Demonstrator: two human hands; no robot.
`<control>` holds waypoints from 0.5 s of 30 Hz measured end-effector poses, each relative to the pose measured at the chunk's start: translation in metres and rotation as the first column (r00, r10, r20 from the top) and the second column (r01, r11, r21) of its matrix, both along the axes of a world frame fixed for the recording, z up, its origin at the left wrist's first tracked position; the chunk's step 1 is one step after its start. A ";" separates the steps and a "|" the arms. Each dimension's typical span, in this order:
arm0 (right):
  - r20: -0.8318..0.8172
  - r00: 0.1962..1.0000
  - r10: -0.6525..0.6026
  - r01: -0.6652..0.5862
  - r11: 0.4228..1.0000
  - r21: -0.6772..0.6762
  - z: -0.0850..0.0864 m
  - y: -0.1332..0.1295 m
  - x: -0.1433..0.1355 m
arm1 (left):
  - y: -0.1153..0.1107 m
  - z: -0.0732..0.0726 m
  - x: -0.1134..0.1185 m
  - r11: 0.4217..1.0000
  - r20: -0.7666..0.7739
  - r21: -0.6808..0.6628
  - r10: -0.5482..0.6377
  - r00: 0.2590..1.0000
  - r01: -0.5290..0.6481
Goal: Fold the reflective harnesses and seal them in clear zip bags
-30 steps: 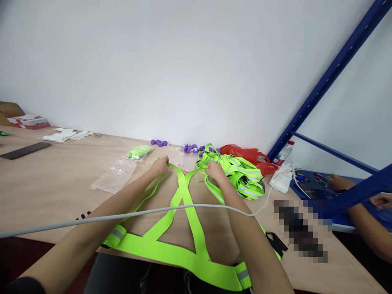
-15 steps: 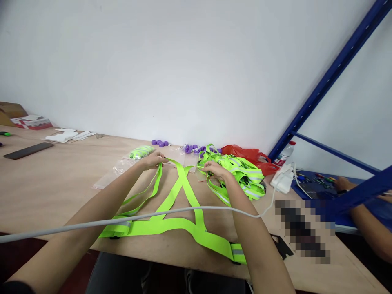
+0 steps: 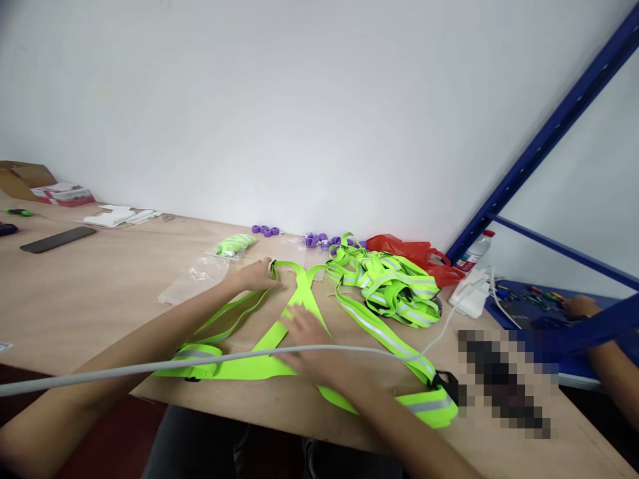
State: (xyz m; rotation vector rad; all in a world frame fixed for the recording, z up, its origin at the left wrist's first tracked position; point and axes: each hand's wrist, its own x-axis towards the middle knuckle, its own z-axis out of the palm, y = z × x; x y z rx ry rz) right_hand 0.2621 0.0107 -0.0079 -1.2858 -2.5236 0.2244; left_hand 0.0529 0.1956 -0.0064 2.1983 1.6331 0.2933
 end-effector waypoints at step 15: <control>0.100 0.993 0.060 -0.080 0.973 0.214 0.006 -0.008 -0.158 | 0.028 0.004 0.014 0.975 -0.098 -0.221 -0.005 0.995 -0.016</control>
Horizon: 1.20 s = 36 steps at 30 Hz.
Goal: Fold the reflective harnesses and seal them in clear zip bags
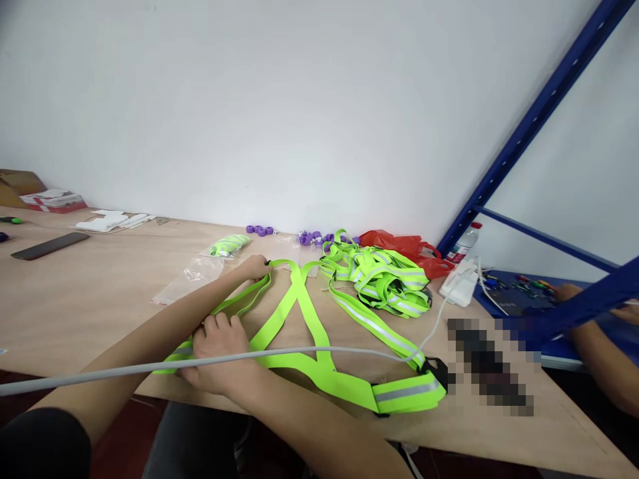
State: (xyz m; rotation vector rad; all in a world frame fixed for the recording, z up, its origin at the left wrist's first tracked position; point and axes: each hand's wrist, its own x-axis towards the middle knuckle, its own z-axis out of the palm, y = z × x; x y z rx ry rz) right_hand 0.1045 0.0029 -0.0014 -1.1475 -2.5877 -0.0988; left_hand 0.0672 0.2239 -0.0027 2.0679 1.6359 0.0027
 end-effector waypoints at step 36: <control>-0.050 0.942 0.331 -0.334 0.940 -0.074 0.008 0.006 -0.003 | 0.008 0.015 0.006 0.978 -0.156 -0.197 -0.104 0.982 0.072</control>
